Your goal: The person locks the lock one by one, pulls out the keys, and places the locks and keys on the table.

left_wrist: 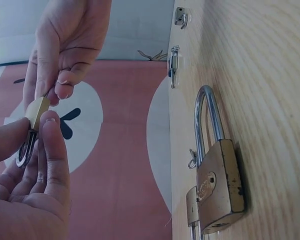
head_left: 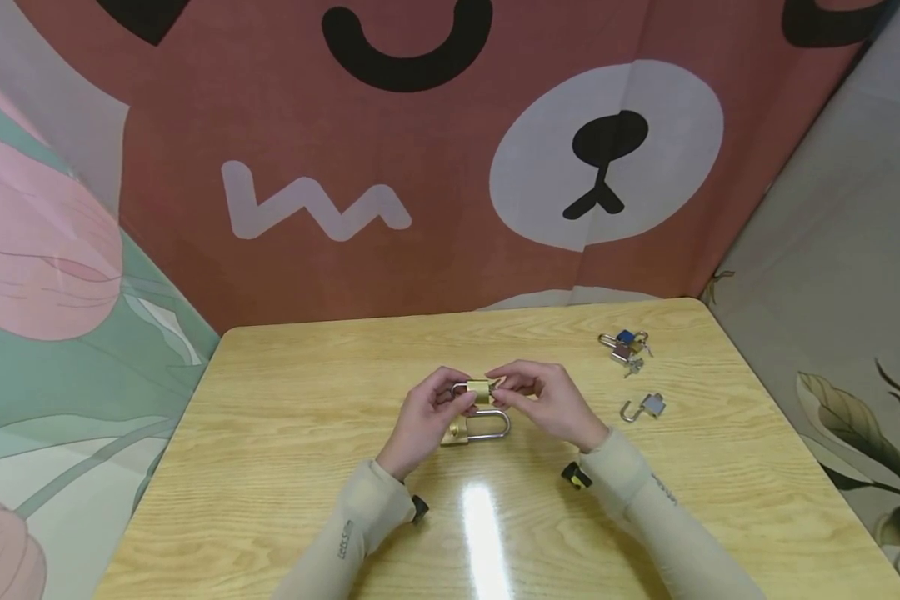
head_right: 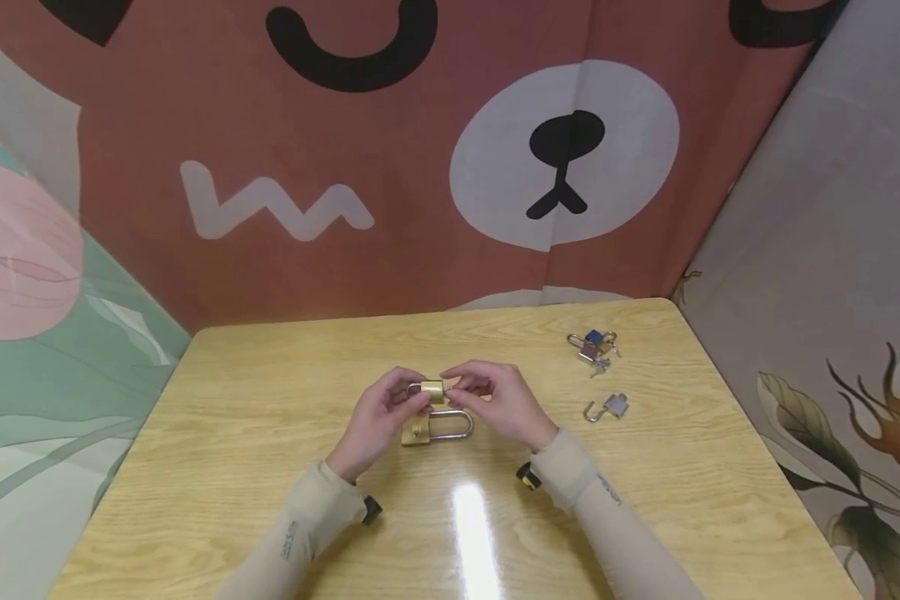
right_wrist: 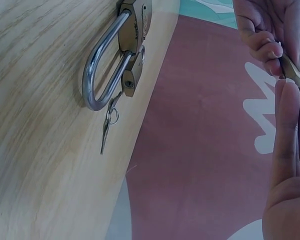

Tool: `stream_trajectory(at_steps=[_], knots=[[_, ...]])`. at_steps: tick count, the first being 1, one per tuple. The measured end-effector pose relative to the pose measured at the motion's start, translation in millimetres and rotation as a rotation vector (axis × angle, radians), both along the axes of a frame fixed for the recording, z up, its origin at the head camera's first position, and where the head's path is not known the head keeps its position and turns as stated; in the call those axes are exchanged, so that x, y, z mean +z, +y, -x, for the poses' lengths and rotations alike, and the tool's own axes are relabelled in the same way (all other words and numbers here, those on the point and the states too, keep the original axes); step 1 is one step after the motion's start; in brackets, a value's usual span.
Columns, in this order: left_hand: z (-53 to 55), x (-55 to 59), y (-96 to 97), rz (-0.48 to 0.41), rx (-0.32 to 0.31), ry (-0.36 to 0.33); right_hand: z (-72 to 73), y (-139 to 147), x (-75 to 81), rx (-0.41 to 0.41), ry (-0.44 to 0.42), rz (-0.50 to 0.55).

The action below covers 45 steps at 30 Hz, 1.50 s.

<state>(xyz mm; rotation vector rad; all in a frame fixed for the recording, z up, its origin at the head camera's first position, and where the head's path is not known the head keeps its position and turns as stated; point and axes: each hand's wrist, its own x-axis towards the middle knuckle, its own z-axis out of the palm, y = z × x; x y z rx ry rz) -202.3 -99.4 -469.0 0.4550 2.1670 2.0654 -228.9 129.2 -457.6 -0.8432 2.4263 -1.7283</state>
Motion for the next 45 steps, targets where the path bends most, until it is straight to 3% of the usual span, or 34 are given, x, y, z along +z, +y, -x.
stream_trajectory(at_steps=[8, 14, 20, 45], knots=[[0.8, 2.0, -5.3, 0.03, -0.006, 0.026, 1.9, 2.1, 2.2, 0.024, 0.005, 0.003], [3.3, 0.6, -15.5, 0.015, 0.062, 0.033, 6.0, 18.7, 5.5, -0.045, 0.0, 0.033], [3.5, 2.1, -20.3, 0.029, 0.074, 0.042, 12.2, 26.9, 4.4, -0.077, 0.01, 0.008], [2.9, 0.1, -22.7, 0.033, 0.088, 0.03, 36.8, 13.2, 0.4, -0.158, -0.025, -0.103]])
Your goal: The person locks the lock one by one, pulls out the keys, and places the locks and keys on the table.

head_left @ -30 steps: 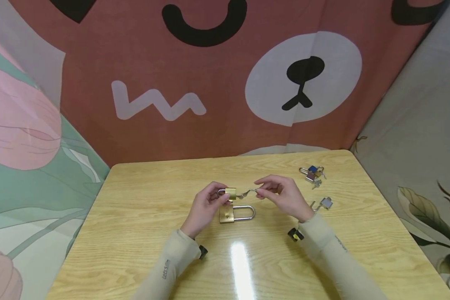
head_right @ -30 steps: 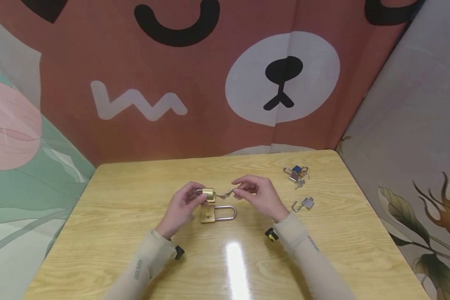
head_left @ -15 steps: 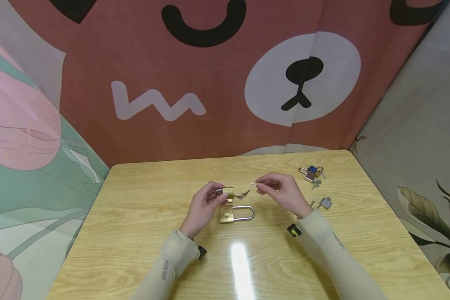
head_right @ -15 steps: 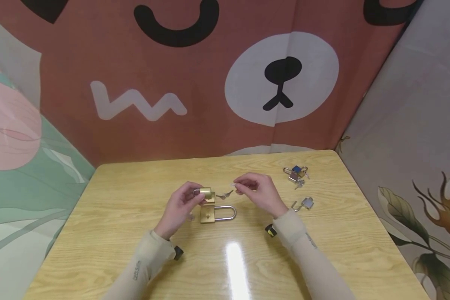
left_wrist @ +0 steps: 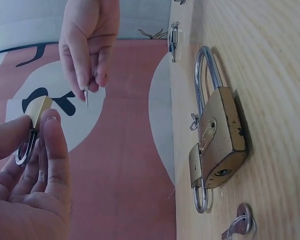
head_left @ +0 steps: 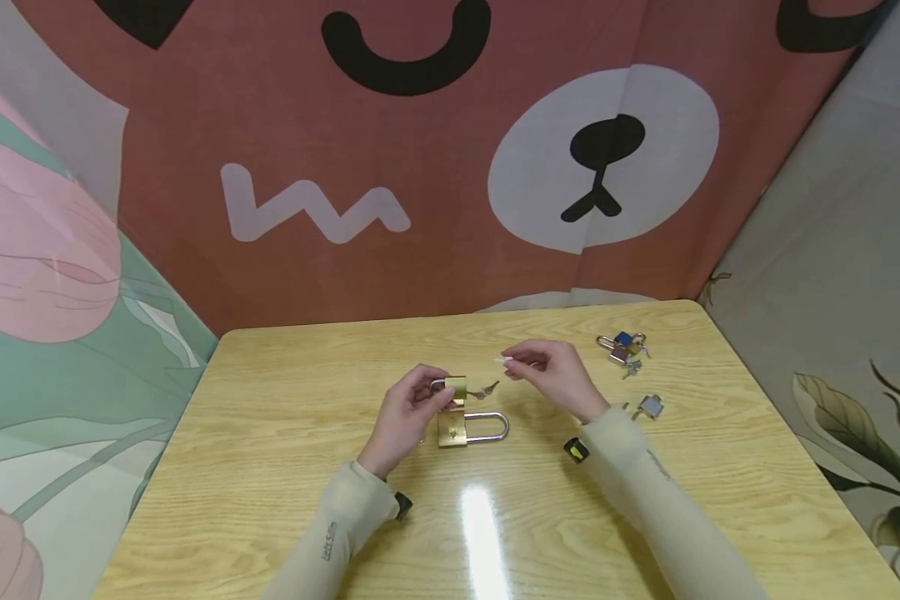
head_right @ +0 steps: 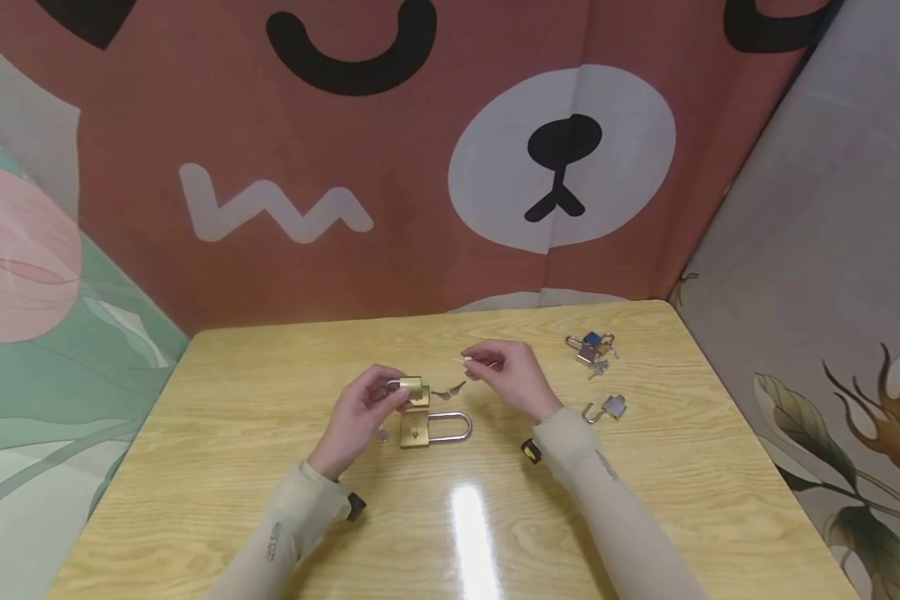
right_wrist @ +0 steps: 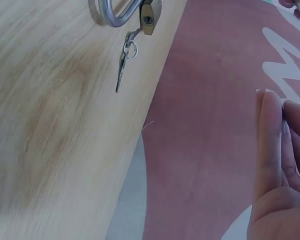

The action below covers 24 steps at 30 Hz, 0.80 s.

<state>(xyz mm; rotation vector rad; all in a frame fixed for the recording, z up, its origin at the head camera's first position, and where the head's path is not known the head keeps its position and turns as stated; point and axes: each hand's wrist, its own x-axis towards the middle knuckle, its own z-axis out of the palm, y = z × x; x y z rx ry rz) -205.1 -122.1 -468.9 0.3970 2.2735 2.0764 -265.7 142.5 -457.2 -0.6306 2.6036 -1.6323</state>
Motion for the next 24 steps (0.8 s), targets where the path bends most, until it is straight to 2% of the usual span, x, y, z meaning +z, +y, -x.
stream_trajectory(at_steps=[9, 16, 24], knots=[[0.4, -0.4, 0.5, -0.013, -0.009, 0.015, 20.6, -15.4, -13.5, 0.004, -0.017, -0.08], [1.3, -1.7, -0.1, -0.026, -0.01, 0.004, 37.6, -26.3, -27.7, 0.043, 0.03, -0.164], [1.3, -2.5, -1.0, -0.002, -0.007, 0.011, 45.5, -32.7, -36.4, 0.048, 0.044, -0.203]])
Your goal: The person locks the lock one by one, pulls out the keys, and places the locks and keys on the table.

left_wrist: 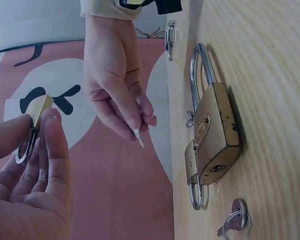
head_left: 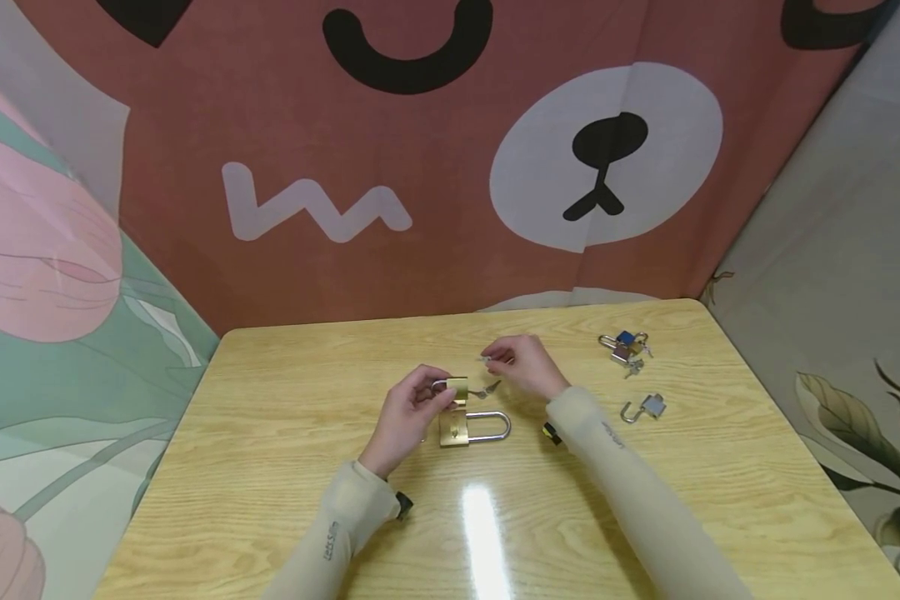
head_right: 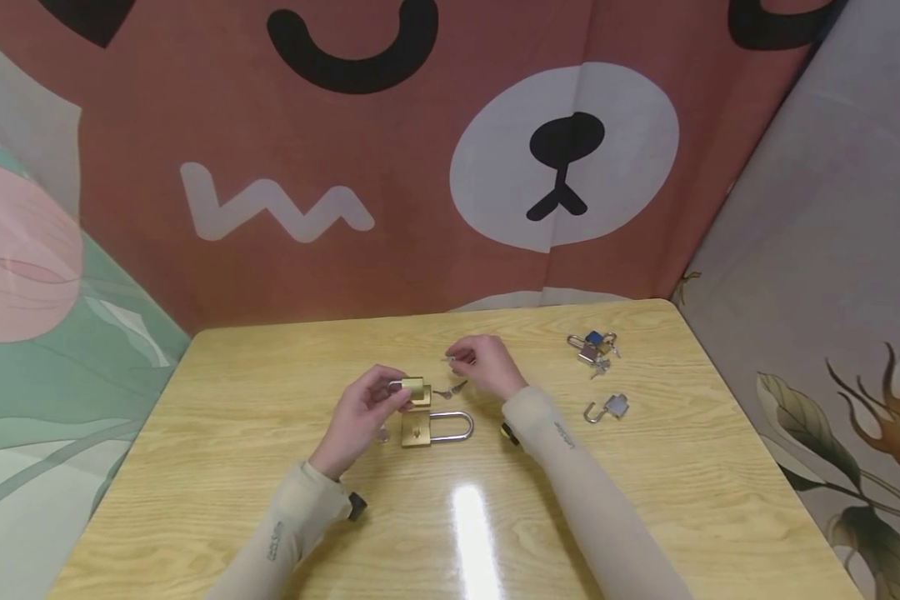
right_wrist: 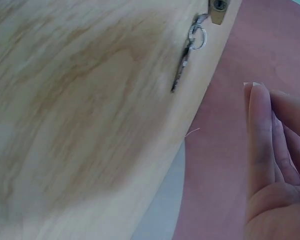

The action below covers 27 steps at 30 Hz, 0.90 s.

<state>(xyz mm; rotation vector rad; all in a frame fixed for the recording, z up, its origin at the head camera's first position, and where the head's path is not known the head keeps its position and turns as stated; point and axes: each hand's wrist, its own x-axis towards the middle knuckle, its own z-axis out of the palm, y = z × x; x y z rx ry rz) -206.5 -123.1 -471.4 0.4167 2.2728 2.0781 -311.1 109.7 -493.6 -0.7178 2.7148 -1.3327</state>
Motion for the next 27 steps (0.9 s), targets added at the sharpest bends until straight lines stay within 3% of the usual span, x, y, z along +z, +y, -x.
stream_trajectory(at_steps=[5, 15, 22, 27], knots=[[0.0, -0.1, 1.1, -0.002, -0.004, -0.001, 4.9, -2.2, -5.4, 0.001, 0.012, -0.071], [-0.2, 0.8, 7.4, -0.032, -0.016, -0.019, 18.4, -9.0, -14.6, 0.015, 0.077, -0.33], [2.0, -0.6, 9.8, -0.047, -0.02, -0.03, 19.1, -10.7, -15.7, -0.004, 0.08, -0.349], [3.3, -0.9, 7.8, -0.014, -0.004, -0.021, 13.7, -10.7, -7.3, 0.001, 0.085, -0.298]])
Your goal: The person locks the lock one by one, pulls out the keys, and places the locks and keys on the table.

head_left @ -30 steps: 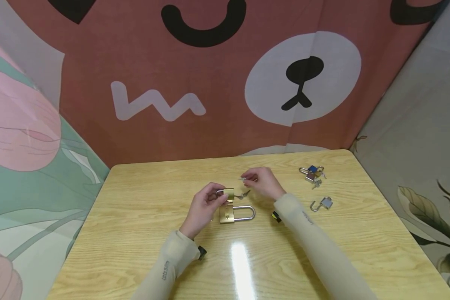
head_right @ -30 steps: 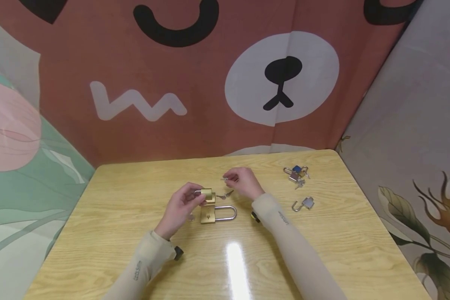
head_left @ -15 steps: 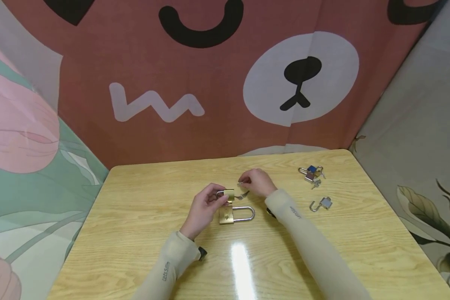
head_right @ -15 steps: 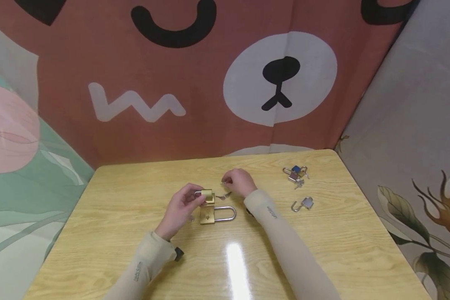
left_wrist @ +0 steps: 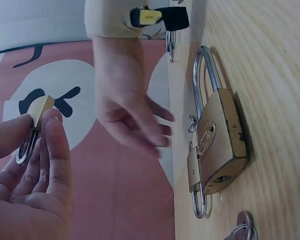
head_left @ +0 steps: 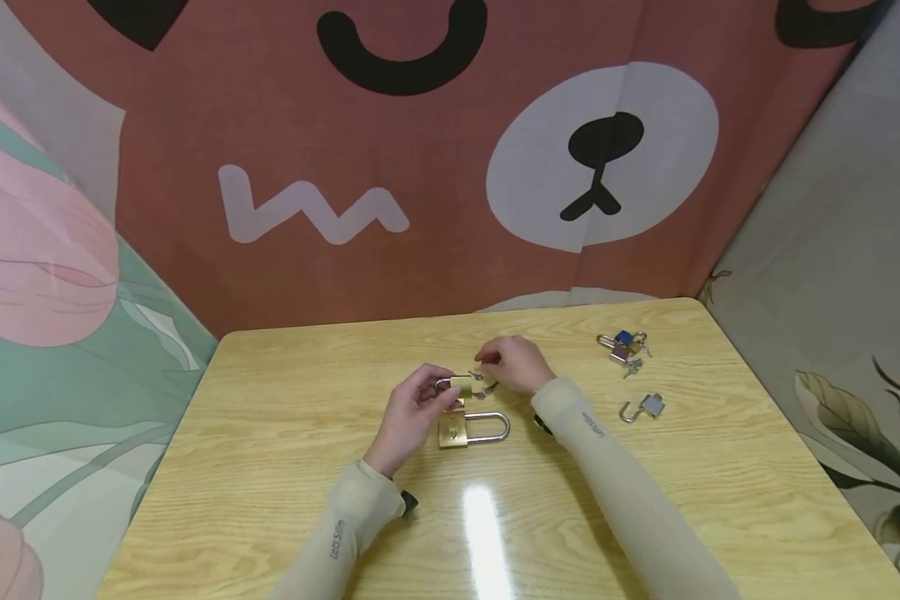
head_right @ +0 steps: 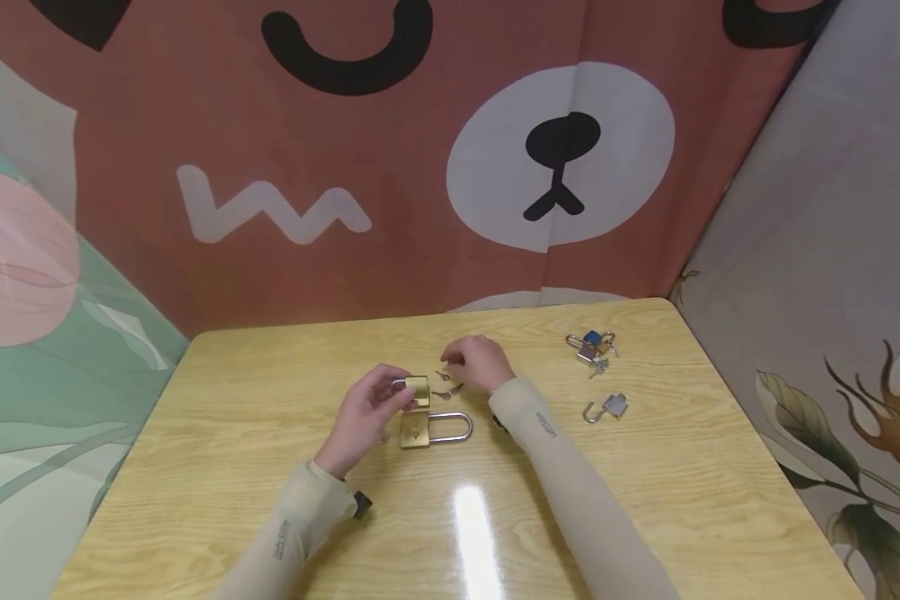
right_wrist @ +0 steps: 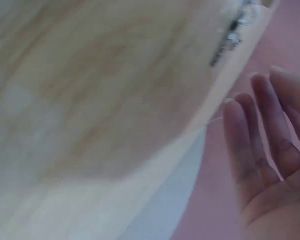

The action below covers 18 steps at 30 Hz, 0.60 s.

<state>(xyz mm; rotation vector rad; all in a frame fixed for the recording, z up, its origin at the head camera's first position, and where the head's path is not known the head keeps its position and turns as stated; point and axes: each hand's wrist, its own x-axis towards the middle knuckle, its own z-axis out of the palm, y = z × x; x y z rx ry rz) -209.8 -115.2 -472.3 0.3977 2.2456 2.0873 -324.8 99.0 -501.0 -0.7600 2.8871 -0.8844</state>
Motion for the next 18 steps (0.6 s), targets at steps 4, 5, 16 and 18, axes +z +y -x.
stream_trajectory(at_steps=[4, 5, 16, 18], knots=[[1.6, 0.2, -0.2, 0.015, 0.02, 0.004, -14.1, -0.1, 17.0, 0.049, 0.002, 0.154], [2.5, 0.1, 0.0, 0.019, 0.028, 0.008, -18.9, -0.2, 22.0, 0.066, -0.001, 0.207], [14.9, 0.7, -0.1, -0.03, 0.091, 0.038, -52.6, -8.7, 47.5, 0.318, 0.194, 0.429], [16.4, -0.1, 0.0, -0.033, 0.089, 0.035, -52.7, -10.2, 47.0, 0.326, 0.292, 0.379]])
